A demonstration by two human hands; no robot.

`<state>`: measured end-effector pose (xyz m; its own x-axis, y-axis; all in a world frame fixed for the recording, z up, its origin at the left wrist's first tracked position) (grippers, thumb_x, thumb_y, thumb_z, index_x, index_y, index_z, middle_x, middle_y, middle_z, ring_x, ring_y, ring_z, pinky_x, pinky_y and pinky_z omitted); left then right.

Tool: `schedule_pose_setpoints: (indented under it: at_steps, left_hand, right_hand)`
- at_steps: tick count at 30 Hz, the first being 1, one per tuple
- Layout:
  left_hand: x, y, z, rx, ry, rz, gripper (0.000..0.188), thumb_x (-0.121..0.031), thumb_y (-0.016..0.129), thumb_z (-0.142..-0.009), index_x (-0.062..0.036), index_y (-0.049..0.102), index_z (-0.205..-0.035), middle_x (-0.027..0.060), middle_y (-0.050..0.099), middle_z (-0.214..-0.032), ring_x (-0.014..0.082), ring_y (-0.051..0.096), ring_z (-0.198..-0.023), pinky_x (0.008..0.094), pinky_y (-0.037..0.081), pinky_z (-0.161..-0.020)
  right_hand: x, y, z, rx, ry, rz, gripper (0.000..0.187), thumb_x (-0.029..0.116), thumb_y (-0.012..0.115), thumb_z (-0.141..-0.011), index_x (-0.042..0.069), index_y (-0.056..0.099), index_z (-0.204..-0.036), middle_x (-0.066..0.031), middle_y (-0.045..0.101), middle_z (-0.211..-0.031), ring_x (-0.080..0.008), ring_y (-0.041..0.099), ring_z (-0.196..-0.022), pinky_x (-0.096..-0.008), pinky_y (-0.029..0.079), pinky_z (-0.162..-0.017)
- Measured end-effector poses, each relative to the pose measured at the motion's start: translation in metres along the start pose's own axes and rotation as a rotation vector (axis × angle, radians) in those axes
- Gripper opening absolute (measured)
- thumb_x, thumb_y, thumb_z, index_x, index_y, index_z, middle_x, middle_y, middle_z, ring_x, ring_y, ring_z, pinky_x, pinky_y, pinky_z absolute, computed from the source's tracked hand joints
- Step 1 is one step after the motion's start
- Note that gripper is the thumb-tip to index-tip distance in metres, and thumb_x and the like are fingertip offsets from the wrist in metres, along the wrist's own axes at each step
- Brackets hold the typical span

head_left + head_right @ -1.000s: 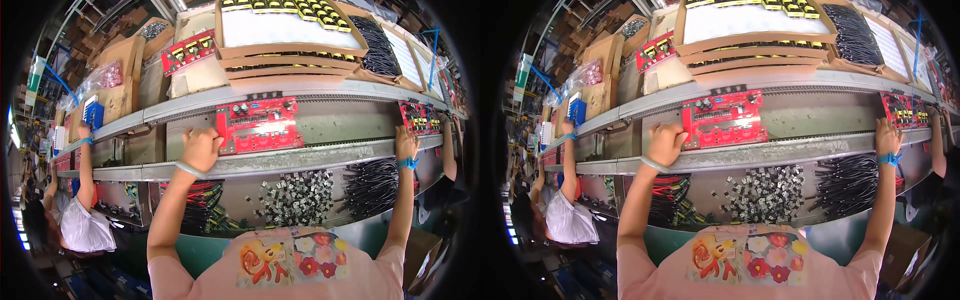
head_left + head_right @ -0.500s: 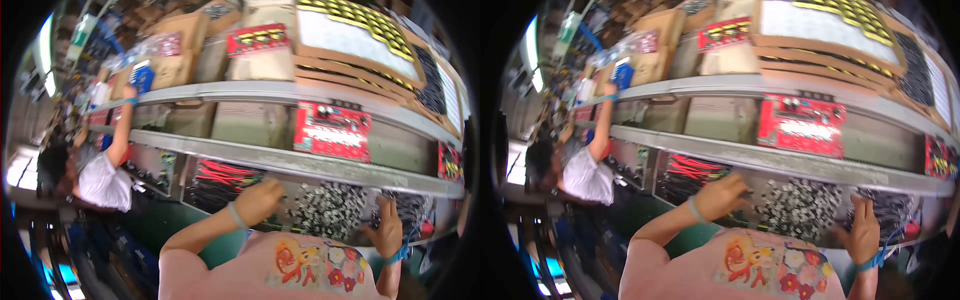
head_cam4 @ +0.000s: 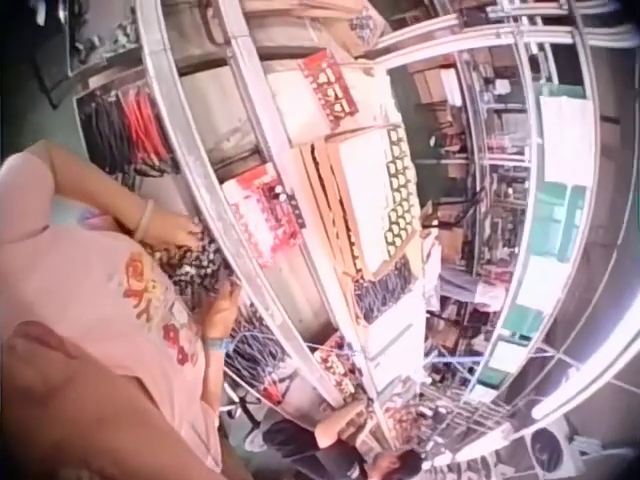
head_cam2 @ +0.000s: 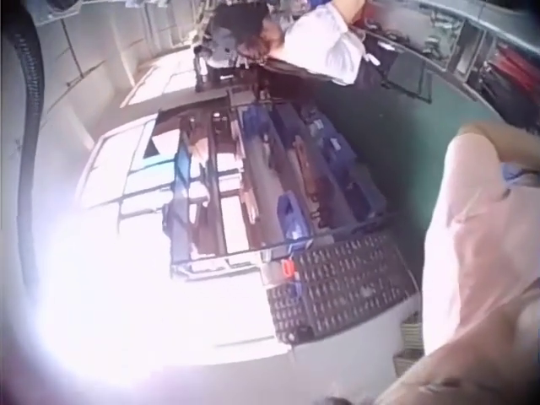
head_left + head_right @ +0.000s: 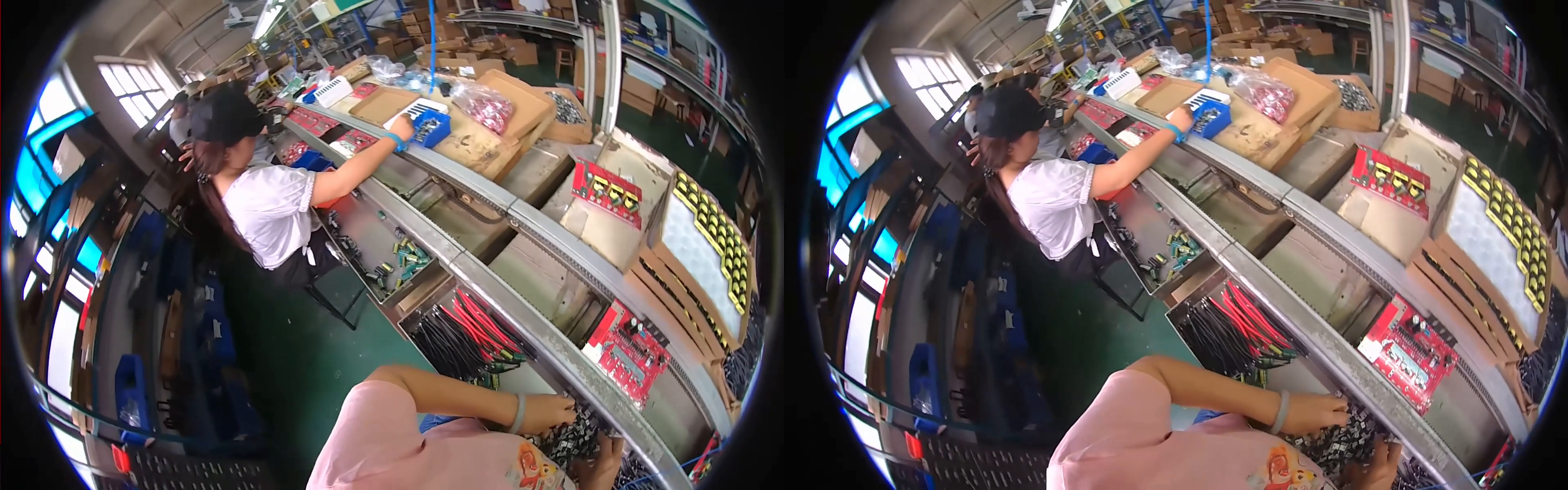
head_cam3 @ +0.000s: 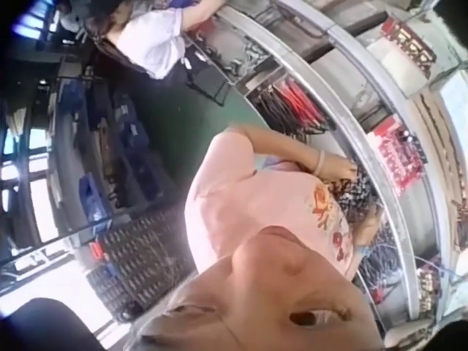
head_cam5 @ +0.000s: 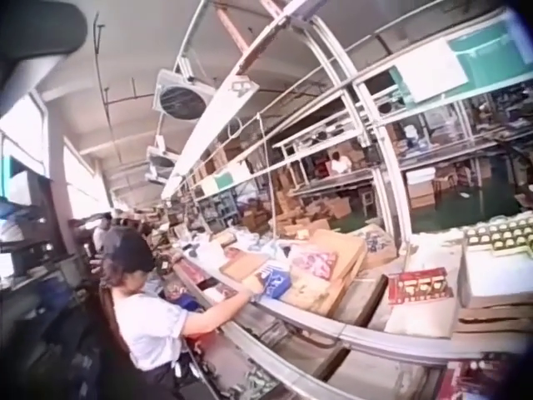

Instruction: The person assembles circuit boards on an assembly line by inserting transistors, capacitors, transformers, and wires into each board by hand, then slides the assembled boards along the conveyor.

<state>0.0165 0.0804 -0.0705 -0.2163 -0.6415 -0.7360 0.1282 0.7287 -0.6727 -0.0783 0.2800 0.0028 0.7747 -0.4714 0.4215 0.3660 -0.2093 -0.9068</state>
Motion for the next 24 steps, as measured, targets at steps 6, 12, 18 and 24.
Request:
schedule_pose_setpoints:
  at_steps: [6,12,18,24]
  left_hand:
    - [-0.001,-0.024,-0.010,-0.083,-0.012,0.219,0.017,-0.003,0.072,-0.076,-0.0010,0.068,-0.093,0.0172,0.064,-0.093,0.0383,0.063,-0.096,0.0457,0.050,-0.085]
    - [0.005,-0.029,-0.008,-0.208,-0.063,0.362,0.019,0.001,0.069,-0.079,-0.0006,0.069,-0.098,0.0157,0.069,-0.094,0.0329,0.067,-0.091,0.0419,0.053,-0.079]
    - [0.028,-0.012,-0.011,-0.244,-0.122,0.695,0.020,0.005,0.061,-0.085,0.0032,0.070,-0.102,0.0120,0.069,-0.085,0.0188,0.072,-0.072,0.0335,0.058,-0.062]
    - [0.026,-0.013,-0.013,-0.132,-0.262,1.074,0.028,0.004,0.054,-0.093,0.0043,0.065,-0.119,0.0132,0.064,-0.093,0.0227,0.071,-0.077,0.0394,0.063,-0.069]
  right_hand:
    - [0.012,-0.018,-0.013,-0.069,-0.065,-0.100,0.024,0.003,0.070,-0.084,0.002,0.070,-0.108,-0.0208,0.069,-0.101,-0.0384,0.068,-0.089,-0.0440,0.054,-0.078]
    - [0.023,-0.018,-0.029,-0.196,-0.019,-0.242,0.016,0.004,0.066,-0.093,0.001,0.070,-0.108,-0.0186,0.071,-0.101,-0.0350,0.069,-0.089,-0.0410,0.054,-0.079]
    - [0.035,-0.030,-0.033,-0.188,-0.131,-0.214,0.019,0.000,0.065,-0.091,0.000,0.070,-0.109,-0.0202,0.070,-0.097,-0.0356,0.067,-0.088,-0.0403,0.053,-0.081]
    - [0.037,-0.032,-0.027,-0.232,-0.135,-0.215,0.019,0.000,0.063,-0.092,-0.002,0.070,-0.109,-0.0192,0.069,-0.096,-0.0321,0.067,-0.088,-0.0400,0.053,-0.081]
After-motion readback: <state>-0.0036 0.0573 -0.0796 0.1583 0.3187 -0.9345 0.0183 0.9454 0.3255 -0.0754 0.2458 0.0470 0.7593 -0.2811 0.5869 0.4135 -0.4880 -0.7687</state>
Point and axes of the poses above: each hand's wrist, its own z-axis away from the middle knuckle, its own y-axis out of the palm, x = y × z, the point moved 4 cm from there along -z, towards the middle knuckle
